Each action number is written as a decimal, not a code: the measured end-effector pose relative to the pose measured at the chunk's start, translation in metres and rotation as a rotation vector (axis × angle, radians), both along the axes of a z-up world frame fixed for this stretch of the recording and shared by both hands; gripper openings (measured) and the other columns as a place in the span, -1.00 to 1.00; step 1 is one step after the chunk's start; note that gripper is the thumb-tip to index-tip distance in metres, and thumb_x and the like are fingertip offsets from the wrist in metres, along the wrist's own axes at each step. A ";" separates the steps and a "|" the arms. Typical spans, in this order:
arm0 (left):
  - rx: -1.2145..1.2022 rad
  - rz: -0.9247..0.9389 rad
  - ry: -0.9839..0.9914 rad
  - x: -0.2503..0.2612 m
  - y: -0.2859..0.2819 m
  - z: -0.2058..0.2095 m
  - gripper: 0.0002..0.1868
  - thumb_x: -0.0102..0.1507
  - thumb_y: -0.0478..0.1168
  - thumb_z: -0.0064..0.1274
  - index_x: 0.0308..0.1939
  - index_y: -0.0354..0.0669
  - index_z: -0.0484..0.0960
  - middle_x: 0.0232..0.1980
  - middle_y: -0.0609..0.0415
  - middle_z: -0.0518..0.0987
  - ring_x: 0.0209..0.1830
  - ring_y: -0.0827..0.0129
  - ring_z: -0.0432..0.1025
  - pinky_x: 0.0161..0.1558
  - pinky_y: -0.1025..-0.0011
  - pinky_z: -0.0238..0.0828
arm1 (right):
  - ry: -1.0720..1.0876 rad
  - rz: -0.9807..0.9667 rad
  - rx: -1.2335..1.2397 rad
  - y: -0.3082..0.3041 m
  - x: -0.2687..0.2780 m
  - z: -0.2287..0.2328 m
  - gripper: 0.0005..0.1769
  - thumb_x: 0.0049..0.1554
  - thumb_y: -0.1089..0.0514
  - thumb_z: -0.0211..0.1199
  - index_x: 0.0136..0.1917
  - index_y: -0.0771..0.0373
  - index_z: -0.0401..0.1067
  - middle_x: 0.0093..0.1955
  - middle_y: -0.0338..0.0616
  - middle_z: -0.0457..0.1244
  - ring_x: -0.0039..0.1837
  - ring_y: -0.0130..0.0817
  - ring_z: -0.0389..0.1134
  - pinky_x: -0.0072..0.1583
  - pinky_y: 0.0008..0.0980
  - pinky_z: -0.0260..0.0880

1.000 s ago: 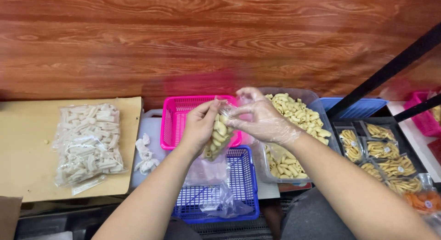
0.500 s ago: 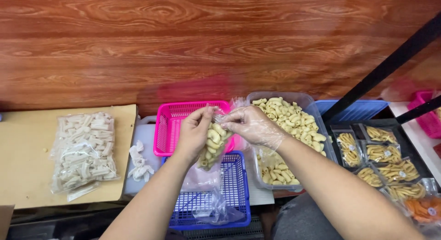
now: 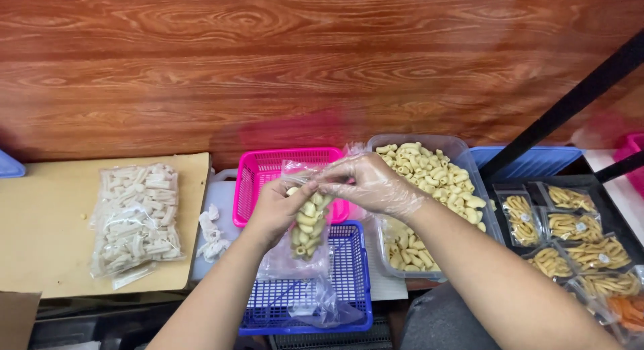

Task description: The person fills small plastic bags with snacks from a large container and places the filled bags into a pink basket.

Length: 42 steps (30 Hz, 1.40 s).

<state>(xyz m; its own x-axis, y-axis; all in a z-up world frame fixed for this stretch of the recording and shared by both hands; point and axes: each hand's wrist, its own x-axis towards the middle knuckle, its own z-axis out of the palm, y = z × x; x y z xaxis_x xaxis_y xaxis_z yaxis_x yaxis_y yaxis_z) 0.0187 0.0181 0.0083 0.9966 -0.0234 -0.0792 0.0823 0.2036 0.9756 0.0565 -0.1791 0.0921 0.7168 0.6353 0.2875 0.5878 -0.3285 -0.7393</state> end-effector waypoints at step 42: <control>0.064 0.003 -0.033 0.029 0.007 0.023 -0.84 0.19 -0.21 0.35 -0.22 -0.20 0.81 -0.36 -0.01 0.73 -0.35 0.49 0.48 -0.26 0.51 0.45 | 0.221 -0.138 -0.471 0.016 0.028 0.005 -0.89 -0.02 0.05 0.39 -0.19 -0.05 0.68 -0.36 -0.26 0.45 -0.17 -0.33 0.53 0.02 -0.29 0.52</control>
<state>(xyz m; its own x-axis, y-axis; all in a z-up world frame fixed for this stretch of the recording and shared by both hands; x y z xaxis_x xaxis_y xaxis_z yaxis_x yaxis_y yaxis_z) 0.0480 0.0256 0.0312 0.9987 -0.0160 -0.0479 0.0497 0.1409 0.9888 0.0842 -0.1633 0.0972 0.8137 0.5551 -0.1726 0.3632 -0.7172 -0.5947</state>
